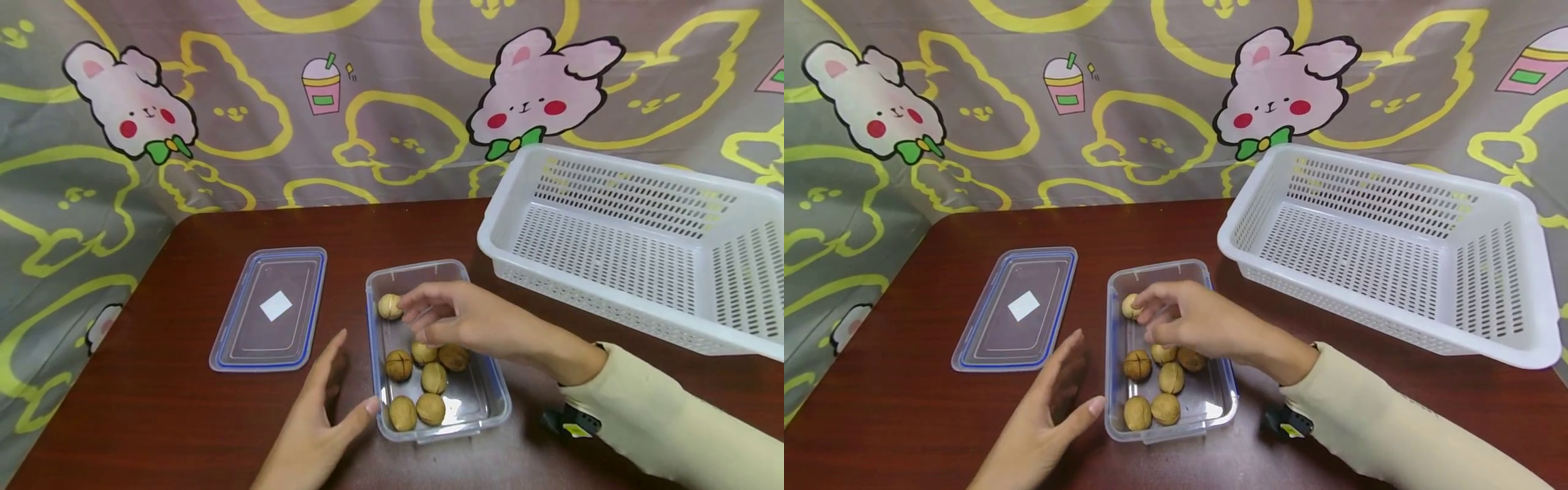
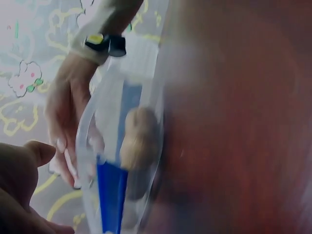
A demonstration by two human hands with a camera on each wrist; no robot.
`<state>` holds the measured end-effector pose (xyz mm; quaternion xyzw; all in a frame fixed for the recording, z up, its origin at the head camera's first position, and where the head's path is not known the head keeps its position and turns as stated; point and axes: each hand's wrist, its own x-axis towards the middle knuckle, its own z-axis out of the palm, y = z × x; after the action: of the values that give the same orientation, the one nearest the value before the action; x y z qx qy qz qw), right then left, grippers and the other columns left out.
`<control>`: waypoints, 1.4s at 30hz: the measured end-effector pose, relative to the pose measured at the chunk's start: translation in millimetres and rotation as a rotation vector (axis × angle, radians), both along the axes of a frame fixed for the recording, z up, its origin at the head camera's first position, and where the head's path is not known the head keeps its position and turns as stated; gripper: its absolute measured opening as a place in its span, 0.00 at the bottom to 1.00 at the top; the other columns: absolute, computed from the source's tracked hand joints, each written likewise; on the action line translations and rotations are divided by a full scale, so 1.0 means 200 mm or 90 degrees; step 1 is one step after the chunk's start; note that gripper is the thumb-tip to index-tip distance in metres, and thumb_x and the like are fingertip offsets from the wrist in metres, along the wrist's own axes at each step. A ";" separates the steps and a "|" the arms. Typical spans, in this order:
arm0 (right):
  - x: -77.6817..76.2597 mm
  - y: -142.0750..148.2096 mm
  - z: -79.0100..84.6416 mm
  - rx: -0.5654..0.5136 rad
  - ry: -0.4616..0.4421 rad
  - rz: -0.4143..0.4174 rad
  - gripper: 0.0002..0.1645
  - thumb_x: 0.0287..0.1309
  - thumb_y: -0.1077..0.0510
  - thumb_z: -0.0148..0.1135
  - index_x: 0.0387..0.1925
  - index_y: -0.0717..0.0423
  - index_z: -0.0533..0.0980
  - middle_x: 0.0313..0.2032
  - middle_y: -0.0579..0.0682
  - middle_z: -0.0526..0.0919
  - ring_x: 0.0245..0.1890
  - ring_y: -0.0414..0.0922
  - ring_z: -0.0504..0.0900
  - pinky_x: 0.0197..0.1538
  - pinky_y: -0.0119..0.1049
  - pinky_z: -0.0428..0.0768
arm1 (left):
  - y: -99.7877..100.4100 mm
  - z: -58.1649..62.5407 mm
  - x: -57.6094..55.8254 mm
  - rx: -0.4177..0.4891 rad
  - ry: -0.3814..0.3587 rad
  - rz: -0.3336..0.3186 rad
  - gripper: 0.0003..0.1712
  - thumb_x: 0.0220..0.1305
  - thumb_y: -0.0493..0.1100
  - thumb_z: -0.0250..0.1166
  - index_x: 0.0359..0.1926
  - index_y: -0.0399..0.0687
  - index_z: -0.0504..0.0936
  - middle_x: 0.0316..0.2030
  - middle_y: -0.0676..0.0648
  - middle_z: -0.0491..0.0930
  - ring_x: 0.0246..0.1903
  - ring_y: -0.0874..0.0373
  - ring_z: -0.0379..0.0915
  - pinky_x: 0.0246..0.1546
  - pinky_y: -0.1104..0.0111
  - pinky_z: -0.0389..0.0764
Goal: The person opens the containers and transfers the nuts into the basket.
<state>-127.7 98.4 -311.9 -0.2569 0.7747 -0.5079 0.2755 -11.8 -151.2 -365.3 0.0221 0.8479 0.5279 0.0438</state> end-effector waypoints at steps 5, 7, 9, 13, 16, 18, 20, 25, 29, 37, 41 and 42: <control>0.03 -0.01 -0.04 0.019 0.012 0.005 0.26 0.67 0.59 0.65 0.64 0.61 0.76 0.57 0.58 0.85 0.58 0.49 0.84 0.58 0.41 0.85 | 0.05 -0.04 0.02 0.029 -0.016 -0.022 0.61 0.59 0.49 0.78 0.84 0.59 0.50 0.77 0.34 0.61 0.74 0.35 0.63 0.66 0.38 0.75; 0.04 -0.02 -0.05 0.018 0.016 0.006 0.26 0.66 0.60 0.66 0.64 0.60 0.77 0.57 0.58 0.85 0.58 0.49 0.83 0.58 0.41 0.85 | 0.06 -0.04 0.02 0.033 -0.027 -0.029 0.63 0.58 0.49 0.80 0.84 0.61 0.48 0.76 0.36 0.63 0.72 0.39 0.65 0.66 0.46 0.77; 0.05 -0.02 -0.06 0.008 0.018 0.010 0.25 0.66 0.62 0.65 0.64 0.61 0.77 0.58 0.59 0.84 0.58 0.50 0.83 0.58 0.42 0.85 | 0.08 -0.05 0.02 0.039 -0.036 -0.035 0.65 0.56 0.48 0.81 0.85 0.60 0.48 0.73 0.38 0.66 0.70 0.43 0.67 0.66 0.55 0.77; 0.06 -0.03 -0.07 -0.005 0.032 0.019 0.24 0.65 0.64 0.65 0.62 0.62 0.77 0.58 0.59 0.84 0.58 0.51 0.84 0.59 0.43 0.85 | 0.10 -0.04 0.02 0.039 -0.058 -0.041 0.68 0.53 0.49 0.83 0.85 0.61 0.47 0.71 0.41 0.67 0.68 0.47 0.68 0.66 0.58 0.76; 0.07 -0.05 -0.08 -0.007 0.046 0.027 0.23 0.65 0.64 0.65 0.61 0.61 0.78 0.58 0.59 0.84 0.58 0.51 0.84 0.59 0.44 0.85 | 0.11 -0.04 0.01 0.035 -0.062 -0.047 0.71 0.51 0.50 0.84 0.85 0.62 0.45 0.73 0.40 0.65 0.70 0.45 0.66 0.68 0.52 0.74; 0.07 -0.06 -0.09 -0.008 0.054 0.029 0.23 0.64 0.64 0.65 0.61 0.61 0.78 0.58 0.59 0.84 0.58 0.50 0.84 0.59 0.43 0.84 | 0.12 -0.04 0.01 0.037 -0.052 -0.056 0.72 0.50 0.50 0.84 0.85 0.60 0.44 0.75 0.39 0.63 0.72 0.44 0.65 0.71 0.52 0.72; 0.08 -0.07 -0.10 -0.013 0.061 0.032 0.24 0.63 0.65 0.65 0.61 0.62 0.78 0.58 0.59 0.84 0.58 0.50 0.85 0.60 0.43 0.84 | 0.12 -0.04 0.00 0.044 -0.042 -0.067 0.73 0.50 0.49 0.84 0.85 0.58 0.43 0.76 0.38 0.62 0.73 0.43 0.64 0.71 0.56 0.72; 0.09 -0.11 -0.11 -0.015 0.066 0.031 0.24 0.62 0.66 0.67 0.60 0.62 0.78 0.59 0.58 0.85 0.59 0.51 0.84 0.65 0.47 0.82 | 0.12 -0.04 -0.02 0.094 -0.048 -0.094 0.75 0.50 0.45 0.84 0.86 0.58 0.39 0.75 0.37 0.65 0.70 0.43 0.70 0.68 0.68 0.75; 0.10 -0.13 -0.12 0.004 0.074 0.026 0.24 0.62 0.67 0.67 0.60 0.60 0.79 0.58 0.55 0.85 0.59 0.50 0.84 0.67 0.49 0.81 | 0.12 -0.04 -0.03 0.149 -0.068 -0.120 0.76 0.51 0.42 0.83 0.86 0.61 0.35 0.76 0.34 0.63 0.71 0.42 0.69 0.70 0.66 0.75; 0.10 -0.15 -0.12 0.058 0.143 0.039 0.27 0.58 0.70 0.67 0.60 0.57 0.80 0.57 0.53 0.87 0.58 0.48 0.85 0.65 0.47 0.82 | 0.12 -0.05 -0.04 0.163 -0.098 -0.116 0.79 0.51 0.42 0.83 0.85 0.62 0.32 0.78 0.31 0.57 0.75 0.39 0.62 0.72 0.52 0.73; 0.11 -0.16 -0.14 0.104 0.243 0.062 0.27 0.55 0.70 0.68 0.59 0.56 0.81 0.55 0.50 0.87 0.56 0.46 0.84 0.63 0.46 0.83 | 0.12 -0.04 -0.04 0.168 -0.107 -0.114 0.79 0.50 0.41 0.83 0.85 0.62 0.32 0.78 0.31 0.57 0.75 0.40 0.62 0.72 0.54 0.73; 0.11 -0.16 -0.14 0.119 0.266 0.067 0.27 0.55 0.70 0.69 0.57 0.56 0.82 0.53 0.50 0.87 0.54 0.45 0.83 0.62 0.45 0.83 | 0.12 -0.04 -0.04 0.170 -0.108 -0.115 0.79 0.50 0.41 0.83 0.85 0.62 0.32 0.78 0.32 0.57 0.75 0.40 0.62 0.72 0.55 0.73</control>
<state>-105.3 66.1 -340.7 -0.3699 0.8439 -0.3551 0.1580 -20.7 -126.2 -374.0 0.0589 0.7583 0.6295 0.1592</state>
